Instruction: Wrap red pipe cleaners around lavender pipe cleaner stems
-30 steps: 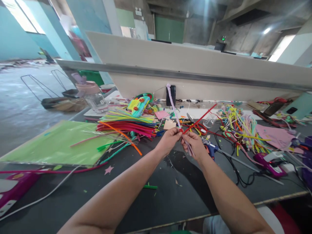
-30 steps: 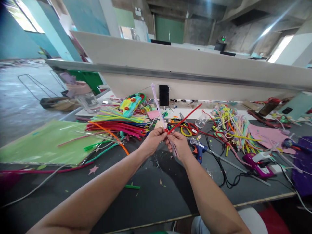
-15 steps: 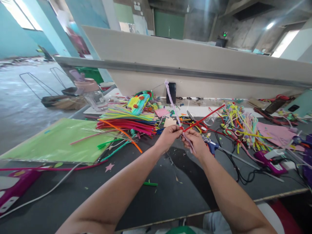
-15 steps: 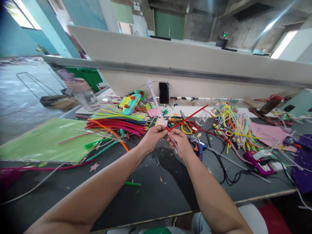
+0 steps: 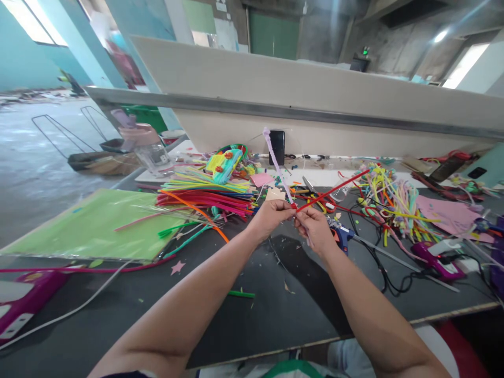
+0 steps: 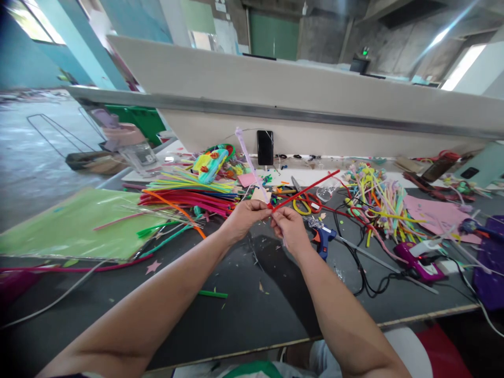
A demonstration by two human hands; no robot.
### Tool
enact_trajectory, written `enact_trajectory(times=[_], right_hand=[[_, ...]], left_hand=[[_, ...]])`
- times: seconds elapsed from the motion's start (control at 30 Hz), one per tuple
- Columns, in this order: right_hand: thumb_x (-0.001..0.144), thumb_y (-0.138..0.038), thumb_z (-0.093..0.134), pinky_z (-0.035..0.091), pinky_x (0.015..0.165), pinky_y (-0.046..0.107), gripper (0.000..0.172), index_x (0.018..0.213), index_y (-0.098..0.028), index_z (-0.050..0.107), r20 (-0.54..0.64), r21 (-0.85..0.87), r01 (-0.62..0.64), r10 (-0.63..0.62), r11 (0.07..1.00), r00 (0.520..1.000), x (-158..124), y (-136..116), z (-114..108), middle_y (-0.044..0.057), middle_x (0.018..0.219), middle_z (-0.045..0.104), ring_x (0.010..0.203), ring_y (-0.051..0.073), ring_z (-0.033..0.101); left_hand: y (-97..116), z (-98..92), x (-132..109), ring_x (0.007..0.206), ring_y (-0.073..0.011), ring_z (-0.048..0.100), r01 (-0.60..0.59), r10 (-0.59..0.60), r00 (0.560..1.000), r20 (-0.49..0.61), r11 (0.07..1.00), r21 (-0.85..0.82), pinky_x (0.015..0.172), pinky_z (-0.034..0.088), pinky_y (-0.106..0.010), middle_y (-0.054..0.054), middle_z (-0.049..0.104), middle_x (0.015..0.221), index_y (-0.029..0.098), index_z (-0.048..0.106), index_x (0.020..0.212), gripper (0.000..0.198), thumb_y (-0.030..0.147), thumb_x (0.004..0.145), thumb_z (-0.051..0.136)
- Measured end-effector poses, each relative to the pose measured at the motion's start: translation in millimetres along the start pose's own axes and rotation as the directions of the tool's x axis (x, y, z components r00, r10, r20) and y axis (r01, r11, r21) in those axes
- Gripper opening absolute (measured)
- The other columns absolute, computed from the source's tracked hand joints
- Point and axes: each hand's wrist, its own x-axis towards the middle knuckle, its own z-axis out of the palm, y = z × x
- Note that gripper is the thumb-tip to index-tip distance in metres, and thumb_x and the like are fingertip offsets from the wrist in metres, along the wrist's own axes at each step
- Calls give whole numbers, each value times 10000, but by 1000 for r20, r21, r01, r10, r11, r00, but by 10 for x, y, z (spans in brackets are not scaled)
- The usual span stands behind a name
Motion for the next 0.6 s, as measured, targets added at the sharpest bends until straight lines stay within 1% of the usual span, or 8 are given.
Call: enact_trajectory(times=[0.07, 0.17, 0.3, 0.4, 0.53, 0.6], right_hand=[[712, -320, 642, 202, 336, 175, 192, 663, -178, 522, -48, -52, 38, -41, 998, 998, 9, 35, -2, -44, 506, 537, 354, 51, 368], [721, -317, 628, 242, 353, 186, 177, 657, -186, 528, -107, -149, 90, -107, 985, 988, 18, 79, -12, -42, 510, 544, 378, 68, 400], [744, -305, 594, 283, 376, 205, 167, 643, -190, 526, -127, -234, 119, -152, 965, 980, 13, 90, -15, -41, 501, 534, 386, 78, 409], [754, -311, 587, 276, 375, 204, 177, 641, -189, 530, -95, -227, 136, -161, 964, 982, -4, 77, -4, -40, 502, 530, 388, 76, 408], [751, -327, 611, 264, 369, 196, 178, 670, -180, 552, -43, -162, 156, -165, 974, 985, -24, 42, 9, -39, 520, 537, 390, 68, 407], [740, -314, 628, 254, 364, 192, 168, 677, -176, 556, -31, -105, 158, -162, 982, 986, -27, 11, 8, -45, 511, 527, 380, 60, 389]], left_hand=[[-1, 22, -7, 557, -97, 482, 6, -6, 1000, -8, 1000, -11, 558, 364, -224, -2, 573, 576, 120, 631, 653, 223, 336, 664, 684], [-17, 64, -15, 536, -87, 471, 21, -23, 1000, -22, 997, -77, 551, 360, -223, 4, 562, 562, 118, 632, 653, 209, 320, 663, 686], [-61, 129, -28, 523, -74, 467, 3, -14, 998, -69, 989, -146, 548, 365, -218, 20, 543, 551, 125, 600, 616, 184, 278, 650, 696], [-107, 193, -53, 506, -74, 477, -33, 8, 993, -116, 976, -216, 534, 379, -218, 34, 528, 545, 139, 550, 616, 191, 267, 664, 682], [-152, 261, -92, 472, -92, 496, -89, 63, 994, -87, 935, -343, 508, 402, -232, 48, 515, 519, 162, 504, 652, 184, 265, 716, 642], [-148, 252, -96, 503, -89, 511, -117, 89, 992, -92, 924, -363, 533, 412, -227, 42, 539, 549, 159, 517, 666, 167, 249, 719, 648]])
